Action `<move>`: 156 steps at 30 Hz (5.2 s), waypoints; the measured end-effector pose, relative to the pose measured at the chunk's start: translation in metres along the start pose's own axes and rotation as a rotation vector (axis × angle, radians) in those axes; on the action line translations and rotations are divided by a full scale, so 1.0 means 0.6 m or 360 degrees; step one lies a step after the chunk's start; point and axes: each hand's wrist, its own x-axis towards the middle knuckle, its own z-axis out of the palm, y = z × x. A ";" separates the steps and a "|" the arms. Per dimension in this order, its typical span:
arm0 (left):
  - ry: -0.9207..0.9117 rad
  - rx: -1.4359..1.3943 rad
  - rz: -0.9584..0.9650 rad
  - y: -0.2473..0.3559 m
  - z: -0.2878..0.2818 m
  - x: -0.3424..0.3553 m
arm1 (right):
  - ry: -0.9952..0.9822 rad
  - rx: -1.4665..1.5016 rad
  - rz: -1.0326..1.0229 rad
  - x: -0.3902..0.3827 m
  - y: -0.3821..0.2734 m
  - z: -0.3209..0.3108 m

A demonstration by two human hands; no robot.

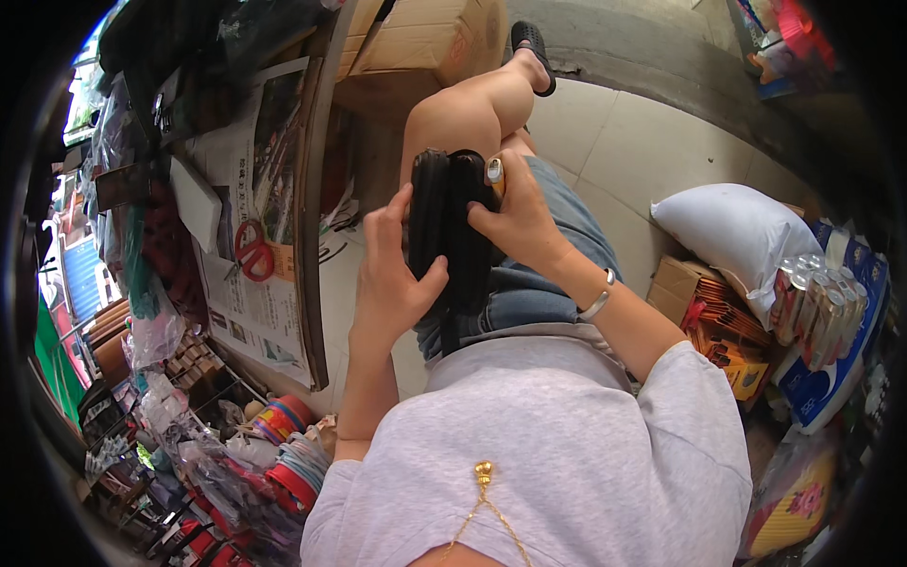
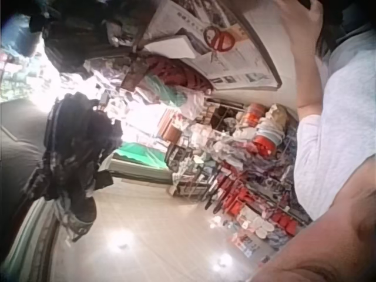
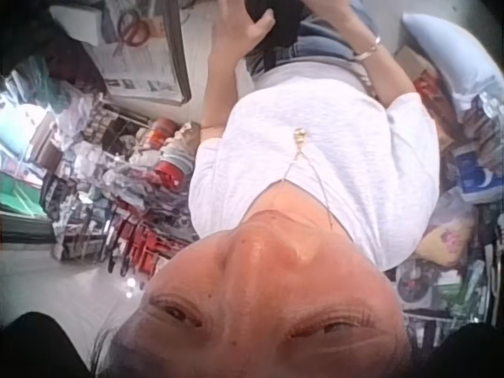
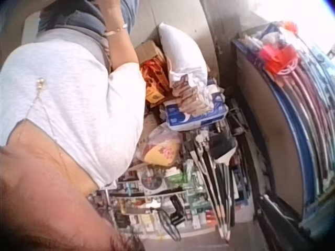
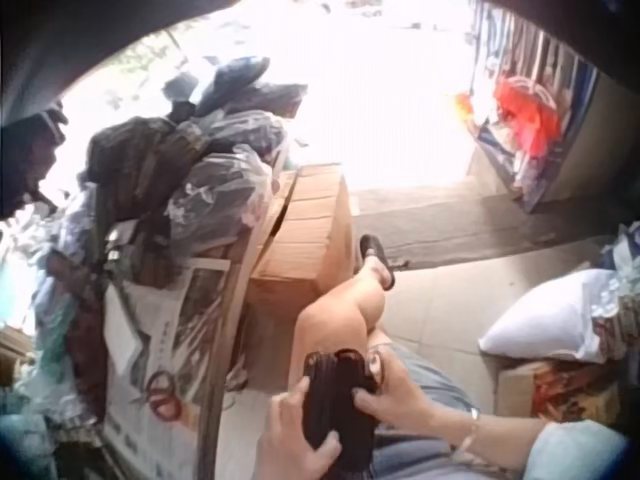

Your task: The person trims loose threads from a small pouch with scissors, singes the edges using a lighter, and places foam padding inside before closing the pouch.

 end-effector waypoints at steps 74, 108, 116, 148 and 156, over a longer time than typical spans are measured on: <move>-0.0881 -0.1634 0.0355 -0.061 0.083 0.174 | -0.0231 0.0535 -0.0255 -0.060 -0.063 -0.076; -0.0404 -0.1856 -0.0013 -0.081 0.158 0.138 | -0.0516 -0.0147 0.0356 -0.037 -0.091 -0.102; -0.0249 -0.1766 0.0067 -0.089 0.163 0.138 | -0.0785 -0.0427 0.0429 -0.025 -0.103 -0.097; -0.0316 -0.1743 -0.0031 -0.097 0.161 0.141 | -0.0888 -0.0244 0.0408 -0.014 -0.082 -0.088; -0.0298 -0.1719 0.0005 -0.101 0.164 0.140 | -0.0888 -0.0254 0.0430 -0.014 -0.079 -0.084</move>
